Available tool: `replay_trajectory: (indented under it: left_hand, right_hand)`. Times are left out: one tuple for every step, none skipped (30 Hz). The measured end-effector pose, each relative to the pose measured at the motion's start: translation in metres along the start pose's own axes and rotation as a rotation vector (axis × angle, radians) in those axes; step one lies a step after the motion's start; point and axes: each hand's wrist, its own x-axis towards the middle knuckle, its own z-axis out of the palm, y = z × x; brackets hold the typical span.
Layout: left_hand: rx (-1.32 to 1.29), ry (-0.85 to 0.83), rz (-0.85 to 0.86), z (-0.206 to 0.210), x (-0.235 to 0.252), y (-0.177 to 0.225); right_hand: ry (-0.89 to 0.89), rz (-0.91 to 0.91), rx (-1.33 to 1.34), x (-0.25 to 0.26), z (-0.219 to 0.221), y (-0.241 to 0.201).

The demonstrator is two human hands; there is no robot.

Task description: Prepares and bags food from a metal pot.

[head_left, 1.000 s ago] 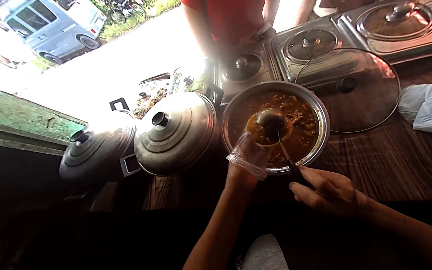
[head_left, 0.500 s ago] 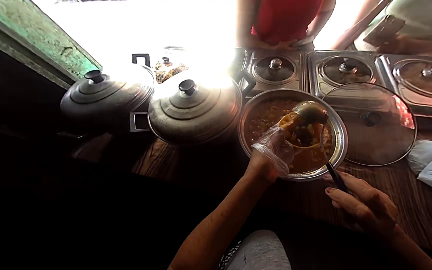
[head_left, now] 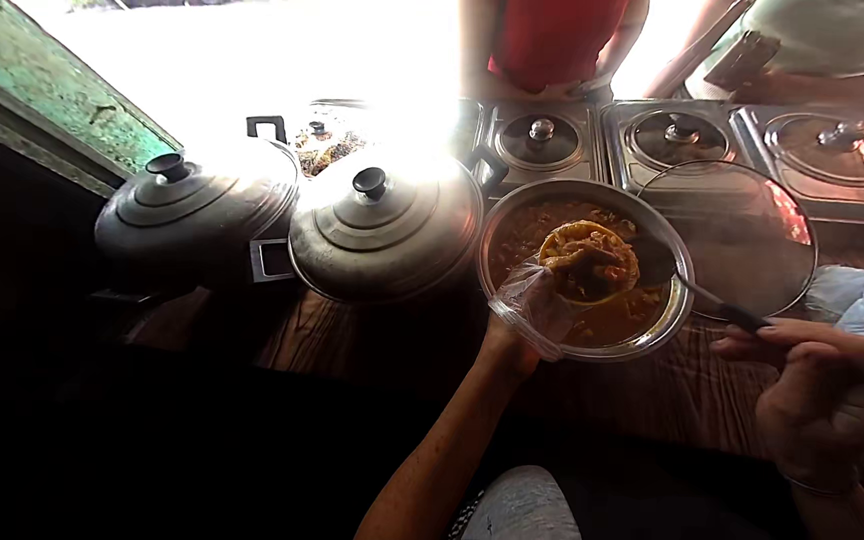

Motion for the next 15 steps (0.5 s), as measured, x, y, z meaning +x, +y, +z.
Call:
replay_trajectory:
  left_hand:
    - [0.008, -0.009, 0.013, -0.003, -0.002, 0.002]
    - [0.014, -0.017, 0.021, -0.006, -0.003, 0.005]
    - [0.022, -0.015, 0.027, -0.008, -0.005, 0.008]
    - [0.026, -0.008, 0.031, -0.009, -0.007, 0.011]
    - [0.028, 0.0, 0.033, -0.01, -0.009, 0.014]
    - [0.045, 0.017, 0.035, -0.01, -0.012, 0.017]
    - [0.065, 0.024, 0.045, -0.01, -0.014, 0.019]
    - [0.079, 0.027, 0.053, -0.011, -0.016, 0.02]
    - [0.086, 0.024, 0.064, -0.011, -0.017, 0.022]
    - [0.091, 0.018, 0.075, -0.011, -0.018, 0.024]
    - [0.096, 0.013, 0.077, -0.011, -0.019, 0.026]
    - [0.102, 0.013, 0.074, -0.01, -0.02, 0.027]
    - [0.106, 0.009, 0.068, -0.011, -0.02, 0.029]
    - [0.11, 0.006, 0.062, -0.012, -0.019, 0.03]
    - [0.125, 0.004, 0.059, -0.012, -0.019, 0.031]
  right_hand:
    - [-0.067, -0.019, -0.038, -0.008, -0.002, 0.003]
    - [-0.142, -0.053, -0.072, -0.015, -0.003, 0.007]
    - [-0.216, -0.089, -0.105, -0.022, -0.004, 0.009]
    - [-0.266, -0.117, -0.134, -0.027, -0.002, 0.01]
    - [-0.288, -0.117, -0.146, -0.031, 0.0, 0.011]
    - [-0.278, -0.082, -0.136, -0.036, 0.005, 0.011]
    - [-0.244, -0.013, -0.108, -0.039, 0.009, 0.012]
    - [-0.197, 0.082, -0.076, -0.042, 0.014, 0.011]
    - [-0.142, 0.18, -0.04, -0.045, 0.018, 0.011]
    - [-0.089, 0.26, -0.012, -0.048, 0.019, 0.012]
    - [-0.05, 0.312, -0.01, -0.053, 0.018, 0.014]
    - [-0.019, 0.327, -0.059, -0.059, 0.015, 0.015]
    - [0.032, 0.3, -0.153, -0.065, 0.013, 0.012]
    - [0.102, 0.255, -0.279, -0.069, 0.012, 0.004]
    - [0.178, 0.193, -0.415, -0.072, 0.012, -0.008]
